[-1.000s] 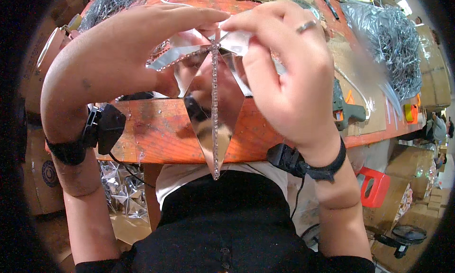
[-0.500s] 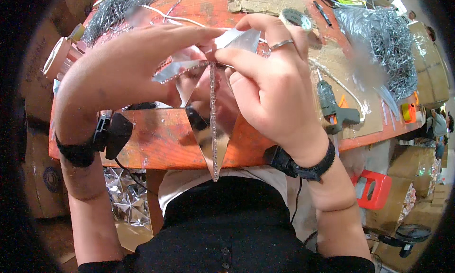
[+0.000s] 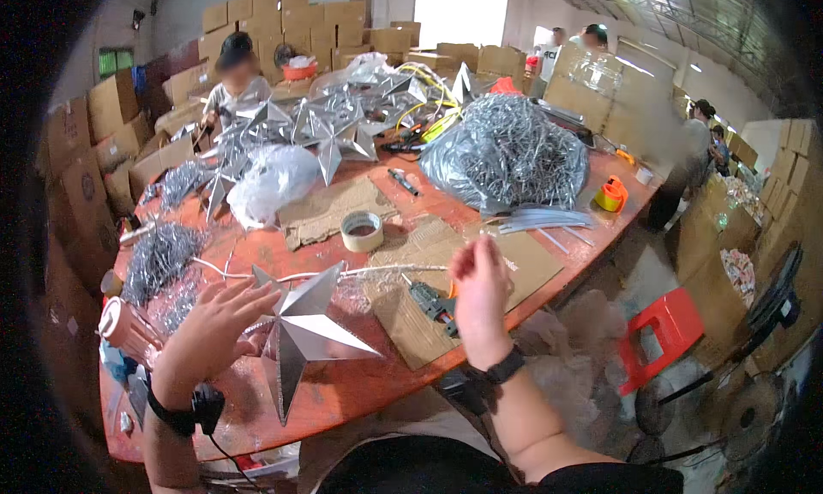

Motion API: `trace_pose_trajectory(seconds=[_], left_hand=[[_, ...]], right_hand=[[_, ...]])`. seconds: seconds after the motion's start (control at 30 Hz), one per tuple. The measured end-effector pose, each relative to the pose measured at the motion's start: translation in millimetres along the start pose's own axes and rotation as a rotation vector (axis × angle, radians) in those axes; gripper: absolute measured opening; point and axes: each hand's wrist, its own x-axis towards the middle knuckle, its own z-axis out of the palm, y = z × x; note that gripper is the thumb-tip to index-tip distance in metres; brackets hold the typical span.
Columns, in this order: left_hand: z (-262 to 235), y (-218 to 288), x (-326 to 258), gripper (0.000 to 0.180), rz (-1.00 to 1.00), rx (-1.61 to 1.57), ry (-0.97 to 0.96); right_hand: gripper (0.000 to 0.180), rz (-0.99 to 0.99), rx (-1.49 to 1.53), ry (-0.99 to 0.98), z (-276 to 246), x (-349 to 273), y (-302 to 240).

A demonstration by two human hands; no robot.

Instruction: Assembling large silver decorative stars using a glue gun and string.

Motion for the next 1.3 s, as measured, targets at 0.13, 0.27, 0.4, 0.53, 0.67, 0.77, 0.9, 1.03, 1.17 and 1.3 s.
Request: trace_pose_trajectory(seconds=[0.13,0.27,0.4,0.53,0.67,0.77,0.9,1.03,1.17,1.3], left_hand=[[-21.0,25.4,-15.5,0.059,-0.173,-0.151,0.158],[0.1,47.2,-90.1,0.016,-0.552,-0.454,0.663],[63.3,29.0,-162.8,0.033,-0.732,-0.424,0.691],[107.9,1.7,-178.4,0.042,-0.862,-0.478,0.739],[152.6,-31.8,-185.9,0.044,-0.94,-0.476,0.875],[155.2,-19.4,-163.6,0.021,-0.914,-0.55,0.88],[129.8,13.1,-150.3,0.012,-0.98,-0.562,0.822],[117.2,28.4,-137.3,0.005,-0.819,-0.454,0.872],[127.5,14.4,-146.7,0.014,-0.673,-0.451,0.772],[124.5,21.7,-143.0,0.017,-0.625,-0.43,0.833]], right_hand=[[0.022,-0.066,-0.044,0.052,-67.5,1.5,-37.0],[0.017,-0.205,-0.189,0.044,-119.0,-0.5,-68.6],[0.012,-0.207,-0.358,0.044,-144.3,-12.5,-96.7],[0.009,-0.215,-0.454,-0.05,-153.0,-17.6,-106.4],[0.015,-0.14,-0.47,-0.148,-142.3,-22.0,-94.6],[0.026,-0.101,-0.356,-0.192,-147.3,-29.1,-95.0],[0.026,-0.027,-0.35,-0.103,-143.4,-27.7,-72.9],[0.02,-0.018,-0.538,-0.151,-147.1,-16.6,-47.7],[0.019,0.03,-0.651,-0.207,-133.9,-10.4,-32.2],[0.014,-0.07,-0.698,-0.321,-119.6,1.9,-22.5]])
